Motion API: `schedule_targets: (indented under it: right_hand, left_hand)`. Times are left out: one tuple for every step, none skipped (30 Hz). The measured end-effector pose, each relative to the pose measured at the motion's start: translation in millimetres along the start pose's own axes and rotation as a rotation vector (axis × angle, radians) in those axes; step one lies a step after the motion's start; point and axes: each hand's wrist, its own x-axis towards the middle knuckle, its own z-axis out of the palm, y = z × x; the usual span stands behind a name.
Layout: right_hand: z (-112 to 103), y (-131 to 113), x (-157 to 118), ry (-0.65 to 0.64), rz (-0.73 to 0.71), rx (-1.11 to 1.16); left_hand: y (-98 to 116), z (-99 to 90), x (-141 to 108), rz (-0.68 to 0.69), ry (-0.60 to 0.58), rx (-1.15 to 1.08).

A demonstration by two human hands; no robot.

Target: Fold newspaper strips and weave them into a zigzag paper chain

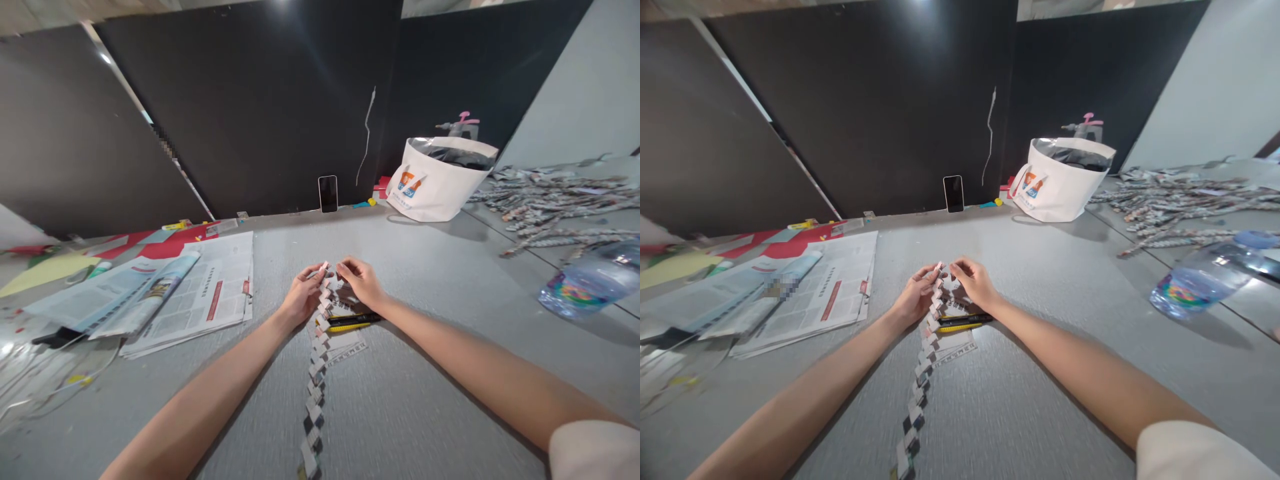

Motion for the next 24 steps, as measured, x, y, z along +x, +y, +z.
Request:
schedule_targets:
  right_hand:
    - [-0.3,0.1,0.1,0.006,-0.006,-0.003]
    - [-0.6,0.0,0.2,0.007,-0.012,-0.001]
    - [-0.9,-0.2,0.4,0.003,-0.017,0.004]
    - [-1.1,-0.6,0.6,-0.002,-0.02,0.012]
    - [-1.4,-1.2,0.7,-0.009,-0.02,0.023]
    - [-1.6,-1.8,0.6,-0.015,-0.019,0.037]
    - [-1.7,-2.5,0.5,-0.02,-0.017,0.051]
    - [-1.8,-3.0,0.2,-0.022,-0.017,0.063]
    - [-1.9,-3.3,-0.3,-0.023,-0.019,0.072]
    - [-1.9,-3.4,-0.9,-0.023,-0.021,0.075]
    - [-1.9,-3.3,-1.6,-0.022,-0.022,0.069]
    - [-1.8,-3.0,-2.3,-0.023,-0.022,0.057]
    - [-1.7,-2.6,-2.9,-0.024,-0.019,0.039]
    - [-1.7,-2.3,-3.5,-0.027,-0.016,0.019]
    - [-1.6,-2.0,-4.0,-0.029,-0.015,0.0]
    - [-1.5,-1.8,-4.4,-0.031,-0.015,-0.014]
    - [-1.4,-1.7,-4.6,-0.03,-0.017,-0.023]
    - [-1.3,-1.8,-4.8,-0.027,-0.019,-0.027]
    - [-1.2,-2.0,-4.9,-0.022,-0.021,-0.026]
    - [-1.1,-2.4,-5.0,-0.018,-0.022,-0.024]
    - [-1.0,-2.8,-5.1,-0.014,-0.023,-0.022]
    - [-1.0,-3.3,-5.2,-0.012,-0.025,-0.02]
    - [-0.9,-3.7,-5.2,-0.013,-0.026,-0.02]
    - [-0.9,-4.1,-5.2,-0.017,-0.028,-0.019]
  left_hand:
    - [-1.1,-0.4,0.6,0.011,-0.002,0.009]
    - [-2.1,-0.9,1.3,0.022,-0.006,0.015]
    - [-3.1,-1.5,1.9,0.029,-0.009,0.017]
    - [-3.9,-2.0,2.5,0.032,-0.012,0.015]
    - [-4.5,-2.6,3.0,0.033,-0.013,0.011]
    - [-5.0,-3.1,3.4,0.033,-0.013,0.005]
    - [-5.3,-3.5,3.7,0.033,-0.011,-0.001]
    - [-5.4,-3.8,3.8,0.033,-0.01,-0.005]
    - [-5.5,-4.1,3.9,0.035,-0.007,-0.007]
    - [-5.6,-4.4,4.0,0.036,-0.006,-0.007]
    - [-5.6,-4.7,4.0,0.037,-0.005,-0.004]
    - [-5.6,-4.9,4.0,0.038,-0.007,0.003]
    - [-5.6,-5.1,4.0,0.039,-0.01,0.012]
    - [-5.6,-5.3,4.0,0.042,-0.013,0.019]
    - [-5.7,-5.4,4.0,0.043,-0.017,0.024]
    - [-5.8,-5.5,4.0,0.044,-0.021,0.026]
    - [-5.9,-5.5,4.0,0.046,-0.022,0.024]
    - [-5.9,-5.4,4.1,0.047,-0.021,0.019]
    - [-6.0,-5.3,4.1,0.046,-0.019,0.015]
    - [-5.9,-5.2,4.1,0.043,-0.016,0.011]
    - [-5.9,-5.0,4.0,0.041,-0.014,0.01]
    - [-5.7,-4.7,3.8,0.042,-0.014,0.01]
    - [-5.5,-4.5,3.6,0.043,-0.015,0.012]
    - [-5.3,-4.2,3.3,0.044,-0.017,0.015]
